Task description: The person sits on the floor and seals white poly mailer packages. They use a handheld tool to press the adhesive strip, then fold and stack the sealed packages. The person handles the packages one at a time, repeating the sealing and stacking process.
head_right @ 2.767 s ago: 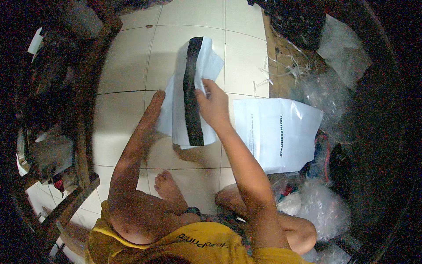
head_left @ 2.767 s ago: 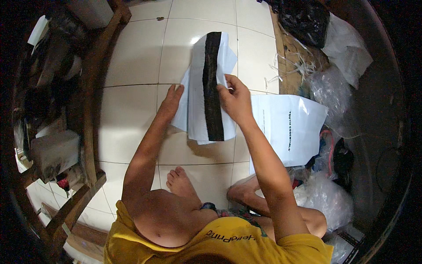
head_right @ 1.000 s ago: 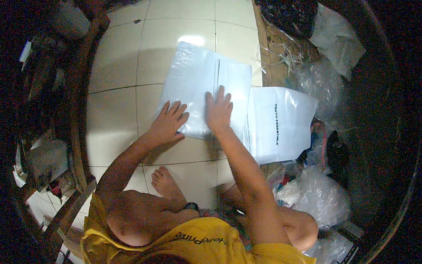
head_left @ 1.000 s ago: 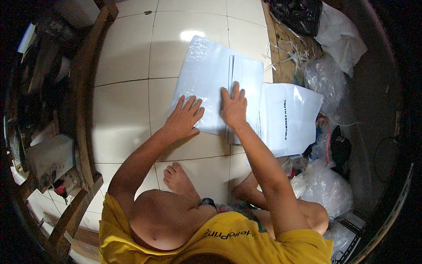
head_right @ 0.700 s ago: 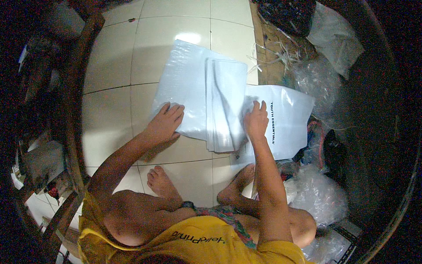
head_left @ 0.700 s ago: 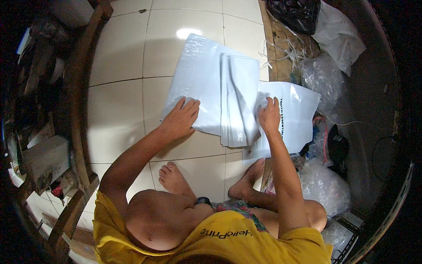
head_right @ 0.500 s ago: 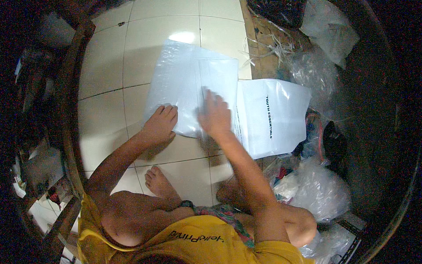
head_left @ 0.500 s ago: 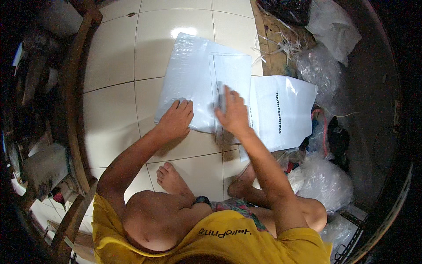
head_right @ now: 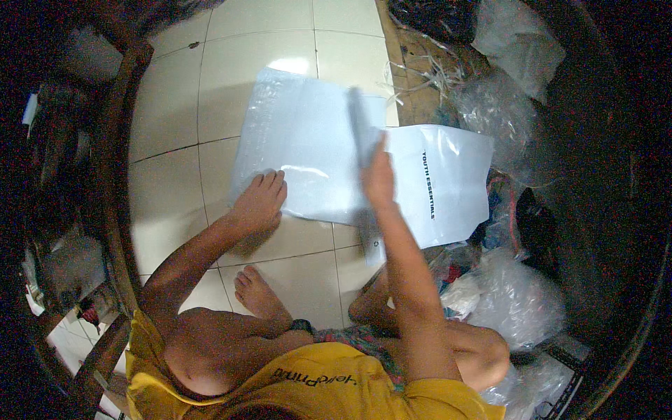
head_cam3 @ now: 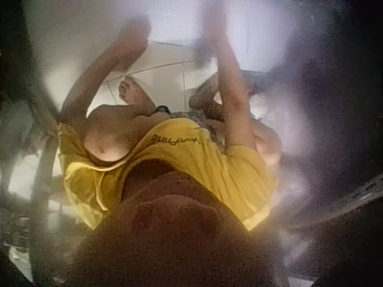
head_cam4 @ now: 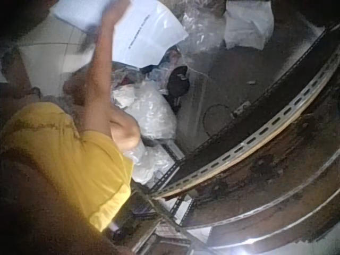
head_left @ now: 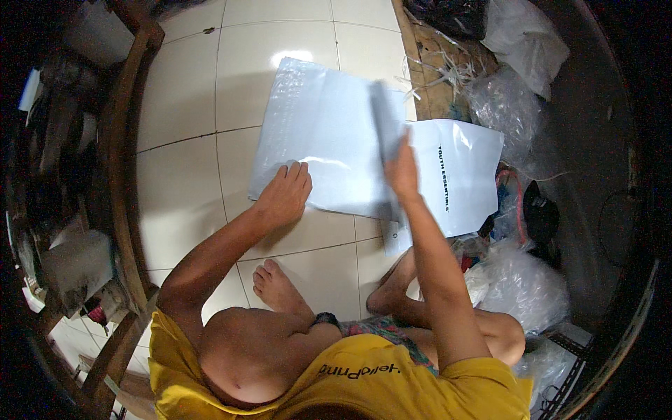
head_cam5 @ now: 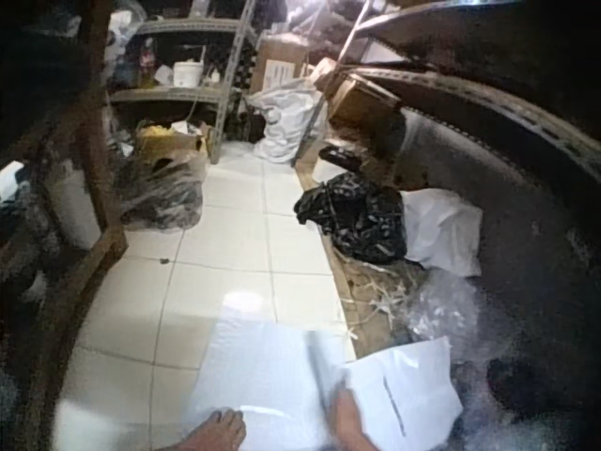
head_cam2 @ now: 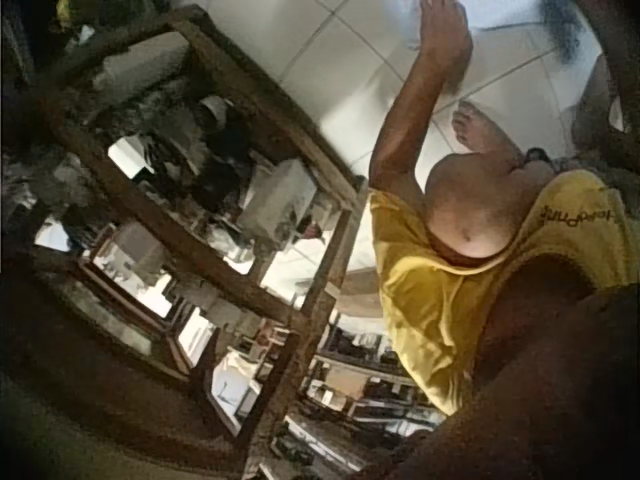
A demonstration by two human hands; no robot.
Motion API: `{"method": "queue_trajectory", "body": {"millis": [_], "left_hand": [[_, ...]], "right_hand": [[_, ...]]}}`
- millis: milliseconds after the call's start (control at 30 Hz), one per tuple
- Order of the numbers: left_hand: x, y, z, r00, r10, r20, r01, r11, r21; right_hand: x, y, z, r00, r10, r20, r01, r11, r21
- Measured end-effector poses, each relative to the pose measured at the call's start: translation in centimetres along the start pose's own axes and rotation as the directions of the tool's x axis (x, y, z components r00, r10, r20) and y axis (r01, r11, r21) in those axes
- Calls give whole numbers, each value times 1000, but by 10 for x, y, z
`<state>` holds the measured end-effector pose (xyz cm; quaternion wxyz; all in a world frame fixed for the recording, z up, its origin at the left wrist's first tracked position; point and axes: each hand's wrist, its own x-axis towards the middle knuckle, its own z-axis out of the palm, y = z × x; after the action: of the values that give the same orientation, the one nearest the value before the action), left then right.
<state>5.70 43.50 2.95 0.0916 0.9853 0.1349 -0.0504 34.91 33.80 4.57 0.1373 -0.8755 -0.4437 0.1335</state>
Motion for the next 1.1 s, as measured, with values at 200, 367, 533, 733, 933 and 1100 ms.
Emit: {"method": "queue_trajectory", "body": {"millis": [200, 367, 533, 733, 933, 1100], "left_hand": [[-6, 1, -23, 1000, 13, 21, -13, 1000, -19], [-1, -2, -8, 997, 80, -15, -79, 995, 62], [10, -4, 2, 993, 110, 44, -111, 994, 24], [2, 0, -5, 996, 93, -11, -93, 995, 21], [4, -5, 7, 986, 113, -121, -105, 992, 76], [17, -12, 14, 971, 101, -218, -73, 988, 135]], "right_hand": [[-29, 57, -78, 948, 160, -275, -212, 962, -172], [-54, -12, -27, 872, -408, 270, 442, 893, -80], [-87, -78, 30, 781, -446, 438, 599, 733, -322], [-95, -77, 50, 793, -492, 359, 609, 627, -485], [-87, -64, 35, 766, -502, 402, 637, 680, -363], [-99, -64, 33, 767, -607, 206, 630, 654, -418]]}}
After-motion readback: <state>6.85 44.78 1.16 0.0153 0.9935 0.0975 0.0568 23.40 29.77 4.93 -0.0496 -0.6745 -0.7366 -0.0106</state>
